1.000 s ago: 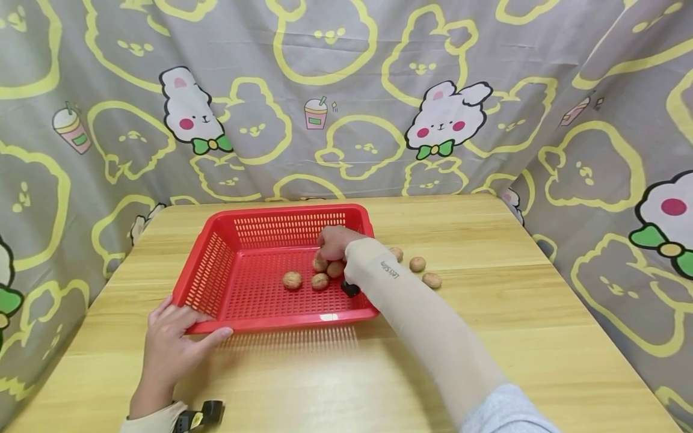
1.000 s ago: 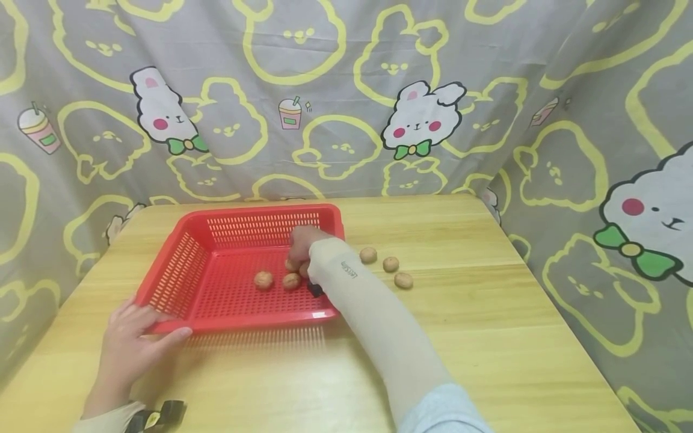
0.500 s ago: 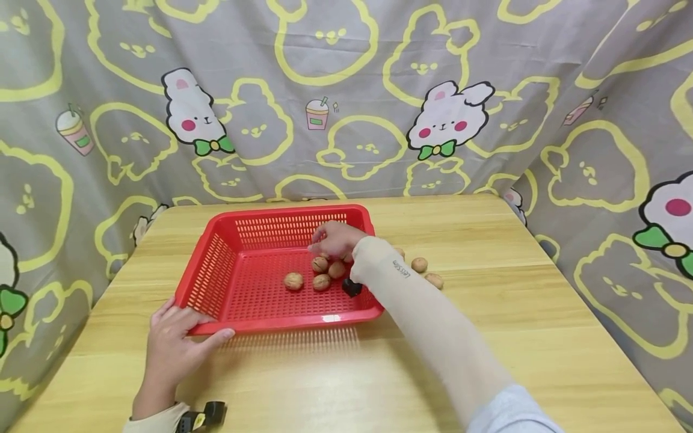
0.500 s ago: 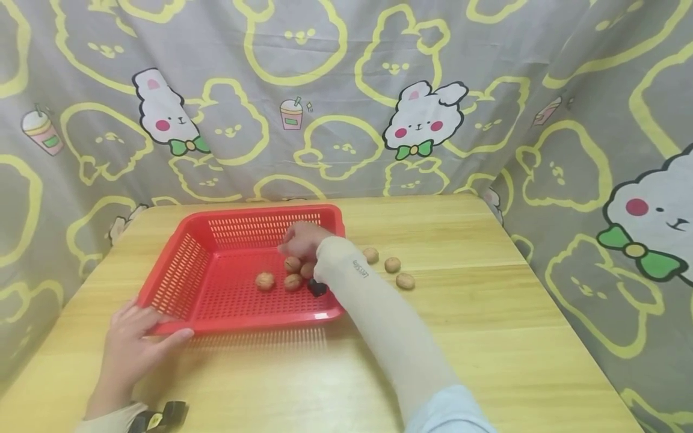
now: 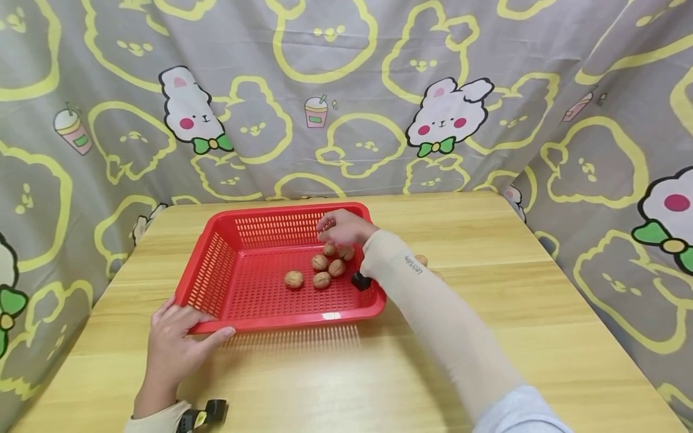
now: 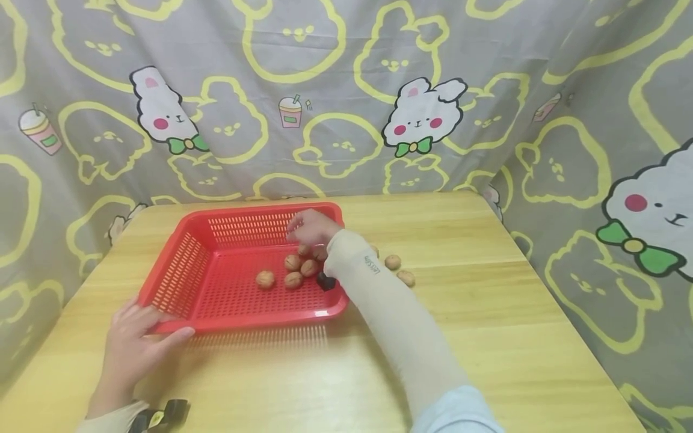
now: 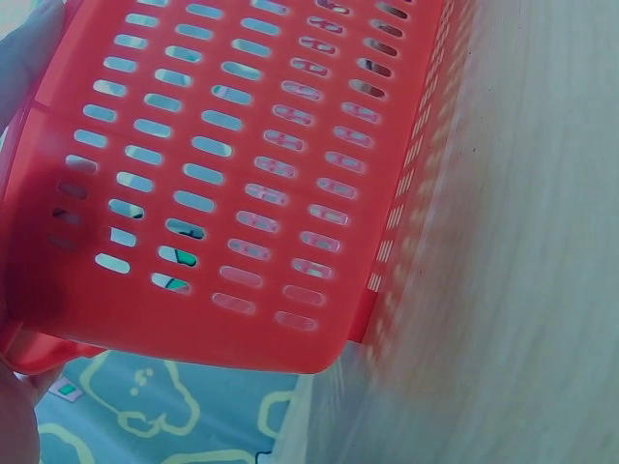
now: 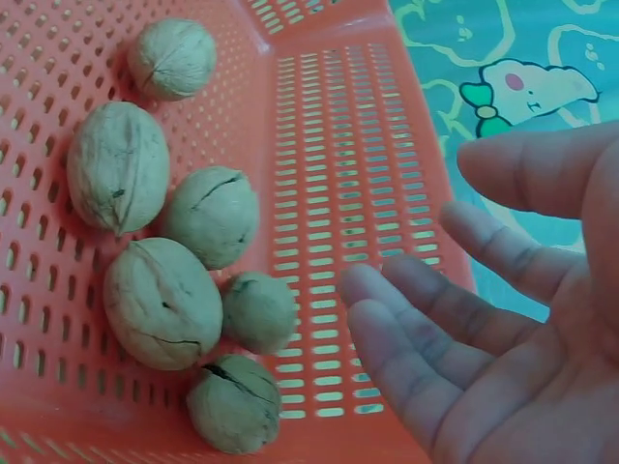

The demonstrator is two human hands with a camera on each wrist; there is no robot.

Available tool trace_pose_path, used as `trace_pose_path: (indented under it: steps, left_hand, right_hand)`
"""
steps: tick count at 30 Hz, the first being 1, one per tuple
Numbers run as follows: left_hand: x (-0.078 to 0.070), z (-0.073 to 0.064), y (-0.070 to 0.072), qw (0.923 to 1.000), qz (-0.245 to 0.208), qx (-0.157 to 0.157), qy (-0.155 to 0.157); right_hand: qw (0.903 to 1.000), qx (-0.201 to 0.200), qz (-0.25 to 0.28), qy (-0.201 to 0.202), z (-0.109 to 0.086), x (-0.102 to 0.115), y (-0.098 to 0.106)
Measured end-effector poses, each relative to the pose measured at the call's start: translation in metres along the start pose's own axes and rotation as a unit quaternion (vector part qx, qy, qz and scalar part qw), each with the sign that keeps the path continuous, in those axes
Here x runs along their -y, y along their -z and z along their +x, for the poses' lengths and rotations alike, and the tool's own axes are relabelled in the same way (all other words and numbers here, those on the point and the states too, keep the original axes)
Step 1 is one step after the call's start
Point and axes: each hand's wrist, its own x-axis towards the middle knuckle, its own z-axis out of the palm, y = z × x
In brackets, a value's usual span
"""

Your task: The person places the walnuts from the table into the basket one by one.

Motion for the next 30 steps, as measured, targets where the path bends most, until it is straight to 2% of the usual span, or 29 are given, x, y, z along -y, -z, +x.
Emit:
trace_pose_path:
  steps: [7, 14, 20, 30]
  left_hand:
    - [0.001, 0.000, -0.001, 1.0000, 0.000, -0.004, -0.003]
    - [0.003, 0.000, -0.001, 0.9999, -0.004, -0.009, -0.010]
    - [0.003, 0.000, -0.001, 0.9998, -0.006, -0.011, -0.016]
    - [0.001, 0.000, 0.001, 1.0000, -0.004, -0.001, -0.001]
  right_hand:
    - [0.9962, -0.072, 0.045, 0.018, -0.004, 0.001, 0.013]
    - [0.9842, -0.130, 0.119, 0.018, -0.013, -0.005, 0.033]
    - [0.9814, -0.151, 0.118, 0.011, -0.020, -0.020, 0.050]
    - [0.9802, -0.173, 0.095, -0.018, -0.025, -0.058, 0.066]
